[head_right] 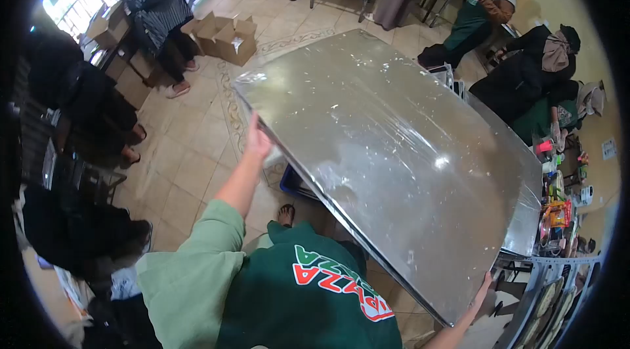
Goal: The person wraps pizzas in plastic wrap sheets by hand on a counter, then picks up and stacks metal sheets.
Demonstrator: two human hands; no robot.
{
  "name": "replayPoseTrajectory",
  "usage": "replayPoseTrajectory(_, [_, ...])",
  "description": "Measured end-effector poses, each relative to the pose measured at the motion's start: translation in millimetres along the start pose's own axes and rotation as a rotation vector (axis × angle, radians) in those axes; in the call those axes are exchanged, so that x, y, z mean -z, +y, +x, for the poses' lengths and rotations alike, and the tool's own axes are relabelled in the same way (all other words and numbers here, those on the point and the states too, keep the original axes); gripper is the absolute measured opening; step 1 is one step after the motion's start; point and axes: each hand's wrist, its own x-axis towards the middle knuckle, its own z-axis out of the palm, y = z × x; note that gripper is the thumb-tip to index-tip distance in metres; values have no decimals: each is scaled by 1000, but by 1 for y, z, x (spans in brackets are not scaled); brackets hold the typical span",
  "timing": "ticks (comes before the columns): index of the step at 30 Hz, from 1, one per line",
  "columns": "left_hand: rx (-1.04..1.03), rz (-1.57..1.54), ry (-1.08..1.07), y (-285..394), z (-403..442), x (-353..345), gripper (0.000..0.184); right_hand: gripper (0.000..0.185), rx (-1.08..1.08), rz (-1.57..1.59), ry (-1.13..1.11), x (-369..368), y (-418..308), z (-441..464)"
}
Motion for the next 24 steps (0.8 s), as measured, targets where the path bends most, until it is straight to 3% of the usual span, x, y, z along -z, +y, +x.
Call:
replayPoseTrajectory(3, [-48, 39, -39, 90, 22, -52, 65, 48, -73, -139, 195, 22, 28, 11])
replayPoseTrajectory(4, [-44, 35, -62, 112, 30, -59, 62, 48, -91, -351, 440, 41, 42, 25])
replayPoseTrajectory(7, [-171, 173, -92, 147, 70, -31, 53, 49, -132, -359, 550, -21, 45, 7])
replayPoseTrajectory(10, [-111, 42, -94, 169, 64, -21, 46, 56, -72, -516, 391, -60, 33, 3])
replayPoseTrajectory(16, [-360, 21, 66, 214, -24, 12, 51, 57, 117, -624, 88, -102, -3, 39])
replayPoseTrajectory(20, [-624, 92, 222, 274, -91, 19, 51, 61, 85, -647, 21, -164, -9, 75])
replayPoseTrajectory(24, [-714, 99, 290, 344, -162, 20, 46, 65, -55, -508, -119, -223, 31, 98])
